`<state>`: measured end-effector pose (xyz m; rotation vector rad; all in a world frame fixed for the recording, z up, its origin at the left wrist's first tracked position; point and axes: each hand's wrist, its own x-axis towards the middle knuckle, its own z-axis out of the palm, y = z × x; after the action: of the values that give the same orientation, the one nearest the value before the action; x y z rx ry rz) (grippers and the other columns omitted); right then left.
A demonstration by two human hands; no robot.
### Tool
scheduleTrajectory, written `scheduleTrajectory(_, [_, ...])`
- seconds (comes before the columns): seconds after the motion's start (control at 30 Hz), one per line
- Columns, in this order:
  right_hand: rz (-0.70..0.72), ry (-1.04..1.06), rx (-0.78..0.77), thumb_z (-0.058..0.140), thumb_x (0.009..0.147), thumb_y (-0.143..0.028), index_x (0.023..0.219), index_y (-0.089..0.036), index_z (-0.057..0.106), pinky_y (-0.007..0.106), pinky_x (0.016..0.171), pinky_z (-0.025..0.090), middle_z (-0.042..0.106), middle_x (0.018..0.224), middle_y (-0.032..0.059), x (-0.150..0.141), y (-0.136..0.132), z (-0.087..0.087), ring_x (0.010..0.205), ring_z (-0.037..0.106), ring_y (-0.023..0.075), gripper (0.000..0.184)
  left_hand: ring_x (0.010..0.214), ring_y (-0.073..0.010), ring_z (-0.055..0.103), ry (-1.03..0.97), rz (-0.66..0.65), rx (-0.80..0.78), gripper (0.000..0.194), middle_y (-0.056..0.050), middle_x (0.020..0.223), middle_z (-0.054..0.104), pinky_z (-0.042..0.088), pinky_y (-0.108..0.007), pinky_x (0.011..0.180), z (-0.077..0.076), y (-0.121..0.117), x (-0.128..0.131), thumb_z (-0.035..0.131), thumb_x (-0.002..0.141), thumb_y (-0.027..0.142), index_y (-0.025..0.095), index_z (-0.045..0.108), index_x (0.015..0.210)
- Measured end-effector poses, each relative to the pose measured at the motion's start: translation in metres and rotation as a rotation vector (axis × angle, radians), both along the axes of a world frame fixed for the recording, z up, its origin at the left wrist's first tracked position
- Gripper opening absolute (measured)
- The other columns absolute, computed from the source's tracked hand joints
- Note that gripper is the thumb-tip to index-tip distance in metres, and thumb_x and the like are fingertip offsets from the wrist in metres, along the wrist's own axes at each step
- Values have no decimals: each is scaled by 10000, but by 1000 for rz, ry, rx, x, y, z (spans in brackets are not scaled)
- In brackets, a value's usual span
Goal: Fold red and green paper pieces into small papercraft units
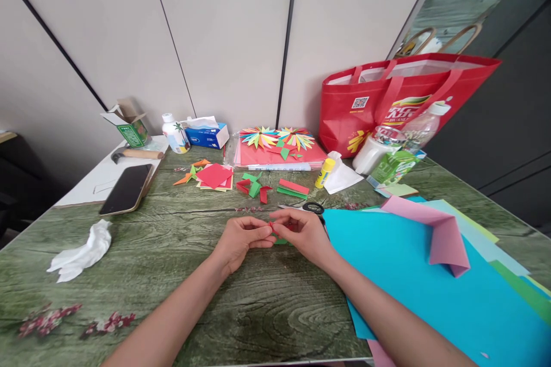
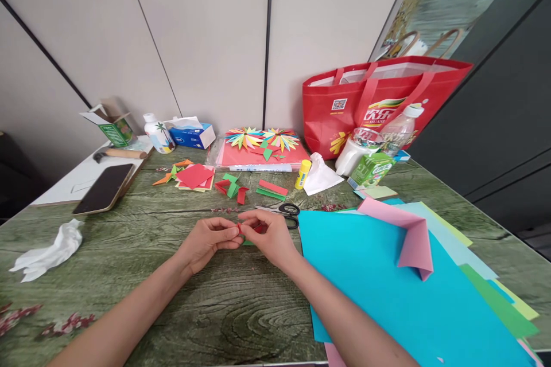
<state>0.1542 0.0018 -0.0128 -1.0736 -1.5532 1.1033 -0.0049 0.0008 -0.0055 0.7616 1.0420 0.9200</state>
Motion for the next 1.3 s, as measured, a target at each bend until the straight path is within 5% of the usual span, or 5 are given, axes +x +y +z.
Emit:
scheduleTrajectory(0.37, [67,-161,-33,562,711,-203,689,-143,639,207,491,415,641,639,19,5,2,6,540,536,105,100,532,-159,646,132,-60,104,238,-52,569,674,541,-247,547,5,-4,2,778,526,247,86,657,653])
scheduleTrajectory(0.63, [-12,-113,-43,562,685,-206,624,-149,601,220,492,411,613,604,7,-1,1,1,537,512,106,93,513,-156,639,139,-55,94,243,-56,558,672,537,-249,539,4,-4,3,784,516,251,88,652,639])
scheduleTrajectory(0.83, [131,-50,-138,582,711,-323,681,-140,633,220,482,390,592,584,-7,4,4,7,504,477,91,192,537,-169,649,155,-42,79,233,-54,559,673,546,-272,575,3,-3,3,779,530,255,91,655,640])
scheduleTrajectory(1.3, [100,17,-176,613,688,-424,646,-132,601,205,440,346,519,532,-22,8,6,6,466,415,72,295,610,-202,668,40,-209,44,296,-115,691,700,543,-308,606,10,-3,0,731,604,345,79,672,719])
